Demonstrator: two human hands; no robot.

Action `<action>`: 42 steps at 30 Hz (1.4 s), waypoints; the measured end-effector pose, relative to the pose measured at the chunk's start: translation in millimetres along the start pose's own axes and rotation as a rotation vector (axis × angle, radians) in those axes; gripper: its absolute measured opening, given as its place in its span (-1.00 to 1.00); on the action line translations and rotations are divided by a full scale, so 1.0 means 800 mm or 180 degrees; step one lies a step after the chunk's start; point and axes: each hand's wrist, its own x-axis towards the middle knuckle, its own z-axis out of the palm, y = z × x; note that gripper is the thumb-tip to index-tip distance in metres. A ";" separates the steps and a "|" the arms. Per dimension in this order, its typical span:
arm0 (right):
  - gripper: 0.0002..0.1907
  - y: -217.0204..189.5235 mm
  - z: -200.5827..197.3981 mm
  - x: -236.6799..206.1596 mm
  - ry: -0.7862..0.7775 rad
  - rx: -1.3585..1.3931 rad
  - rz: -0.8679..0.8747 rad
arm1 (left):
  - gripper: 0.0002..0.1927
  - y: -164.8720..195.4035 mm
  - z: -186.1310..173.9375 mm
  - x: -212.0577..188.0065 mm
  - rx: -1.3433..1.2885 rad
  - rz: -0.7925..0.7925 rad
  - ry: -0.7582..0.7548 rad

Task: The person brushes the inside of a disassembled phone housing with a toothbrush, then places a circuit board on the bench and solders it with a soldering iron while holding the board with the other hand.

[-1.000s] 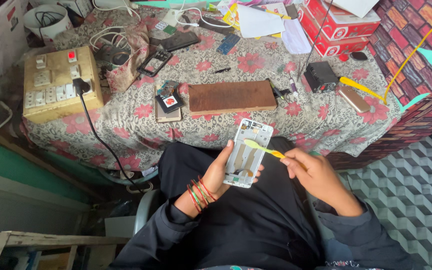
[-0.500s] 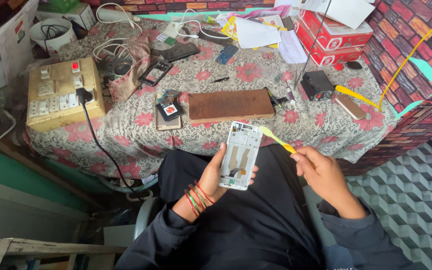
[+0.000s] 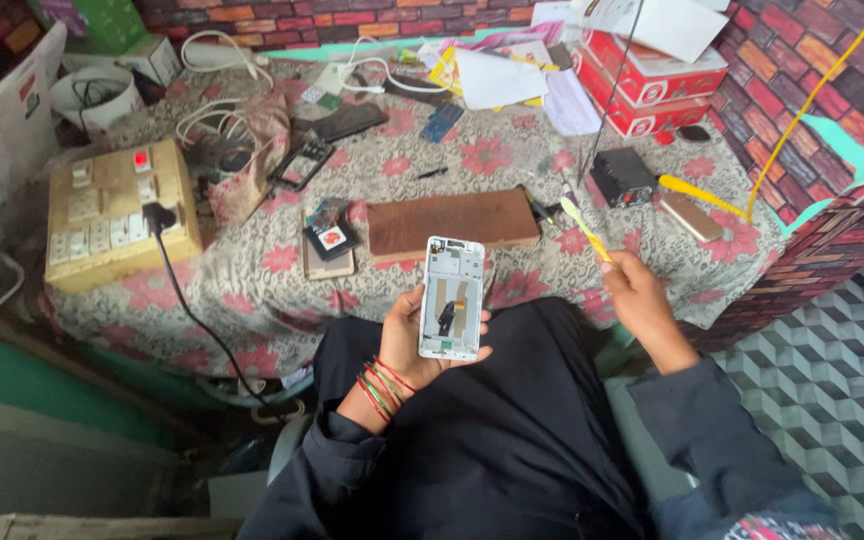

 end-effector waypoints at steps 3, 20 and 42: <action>-0.61 0.006 0.021 0.046 0.0258 -0.0665 -0.0633 | -0.28 0.006 -0.014 0.029 -0.0242 0.0018 -0.0067; -0.68 -0.057 0.087 0.107 0.0642 -0.1441 -0.1634 | -0.17 0.018 -0.045 0.122 -0.0390 0.0956 0.0836; -0.86 -0.018 0.105 0.093 0.0894 -0.1352 -0.1830 | -0.78 0.003 -0.042 0.110 0.0054 0.1660 0.1122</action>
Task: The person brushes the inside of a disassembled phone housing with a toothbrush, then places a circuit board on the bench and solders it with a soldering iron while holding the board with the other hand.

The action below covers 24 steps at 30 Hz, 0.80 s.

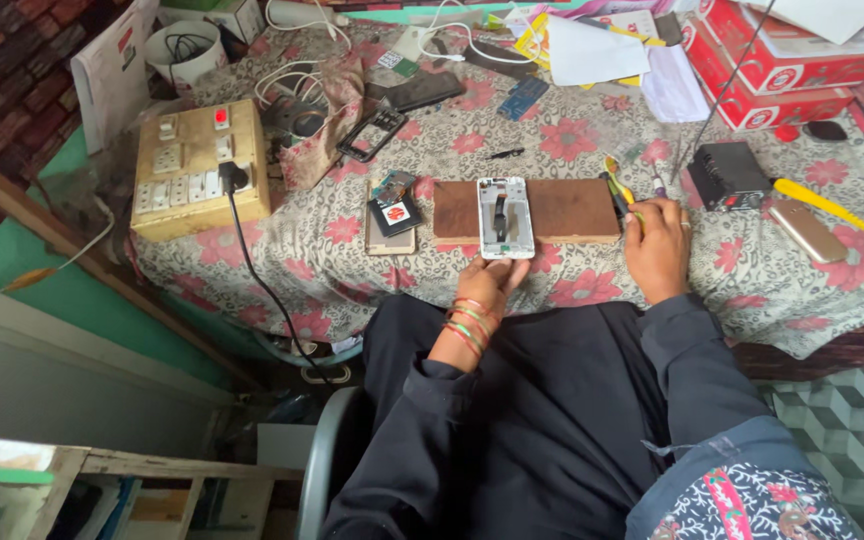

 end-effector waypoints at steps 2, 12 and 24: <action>-0.86 0.000 0.001 -0.001 0.0011 -0.0033 -0.0007 | -0.82 0.003 0.005 -0.003 0.0223 -0.0192 0.0254; -0.74 0.010 0.008 -0.007 0.0063 -0.0192 -0.0121 | -0.71 0.047 -0.024 -0.014 0.4264 0.1502 0.0348; -0.73 0.020 0.015 -0.012 0.0104 -0.0095 -0.0047 | -0.53 0.206 -0.008 0.047 0.6711 0.2594 0.1729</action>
